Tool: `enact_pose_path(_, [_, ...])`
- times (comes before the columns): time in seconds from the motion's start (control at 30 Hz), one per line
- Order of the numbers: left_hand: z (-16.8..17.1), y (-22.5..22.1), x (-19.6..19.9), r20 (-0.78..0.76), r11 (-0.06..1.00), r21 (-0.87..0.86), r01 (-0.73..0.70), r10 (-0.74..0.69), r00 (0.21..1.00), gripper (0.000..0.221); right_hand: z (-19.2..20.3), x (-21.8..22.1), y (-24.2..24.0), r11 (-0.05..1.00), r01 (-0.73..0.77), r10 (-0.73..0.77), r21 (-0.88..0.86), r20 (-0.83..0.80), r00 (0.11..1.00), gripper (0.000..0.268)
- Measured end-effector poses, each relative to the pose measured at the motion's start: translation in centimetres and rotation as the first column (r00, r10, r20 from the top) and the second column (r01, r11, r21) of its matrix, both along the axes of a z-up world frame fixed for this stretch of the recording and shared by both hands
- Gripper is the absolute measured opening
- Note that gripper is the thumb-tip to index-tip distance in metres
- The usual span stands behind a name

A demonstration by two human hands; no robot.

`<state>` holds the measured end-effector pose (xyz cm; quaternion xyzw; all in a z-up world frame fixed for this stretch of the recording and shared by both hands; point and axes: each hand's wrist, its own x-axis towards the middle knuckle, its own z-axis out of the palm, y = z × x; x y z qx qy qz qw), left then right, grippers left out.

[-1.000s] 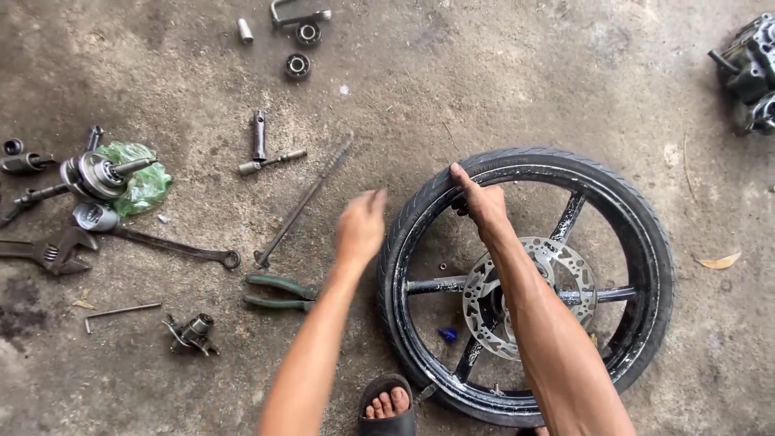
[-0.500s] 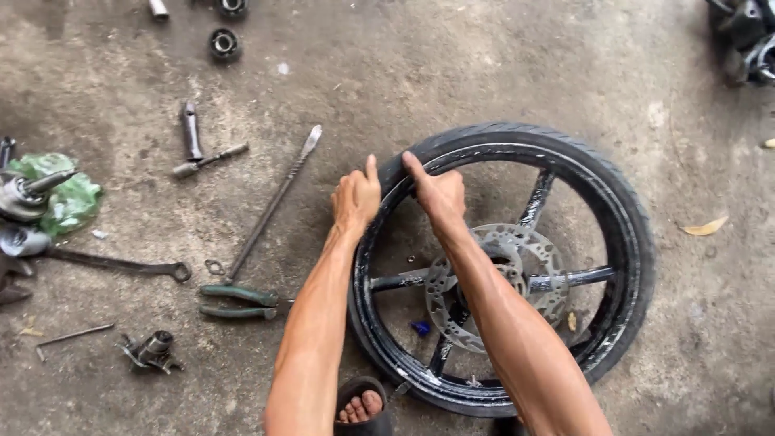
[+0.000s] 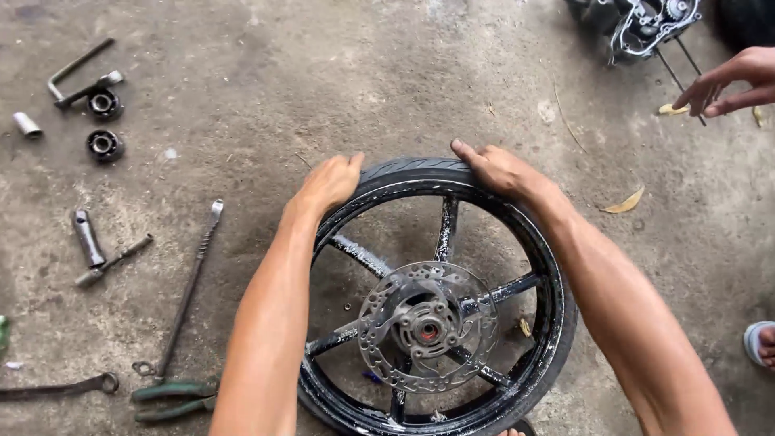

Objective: Removing a motorcycle tire from its rim using a manual tire lever tool.

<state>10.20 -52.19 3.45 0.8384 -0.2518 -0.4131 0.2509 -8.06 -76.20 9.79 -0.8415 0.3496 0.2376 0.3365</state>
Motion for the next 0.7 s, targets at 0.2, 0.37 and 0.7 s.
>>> enact_pose_path(0.2, [0.4, -3.4, 0.1, 0.059, 0.983, 0.116, 0.145, -0.152, 0.987, 0.077, -4.0, -0.3, -2.3, 0.998, 0.041, -0.040, -0.040, 0.049, 0.998, 0.085])
enact_pose_path(0.37, [-2.4, -3.0, -0.4, 0.243, 0.994, -0.056, 0.089, -0.073, 0.967, 0.064, -3.2, 0.4, -1.3, 0.995, 0.015, -0.011, -0.104, 0.039, 0.999, 0.073])
enact_pose_path(0.7, [-0.2, -3.1, 0.4, 0.195, 0.985, 0.031, 0.172, -0.174, 0.965, 0.073, -2.7, -1.4, -2.1, 0.996, -0.022, 0.031, -0.086, 0.104, 0.994, 0.084])
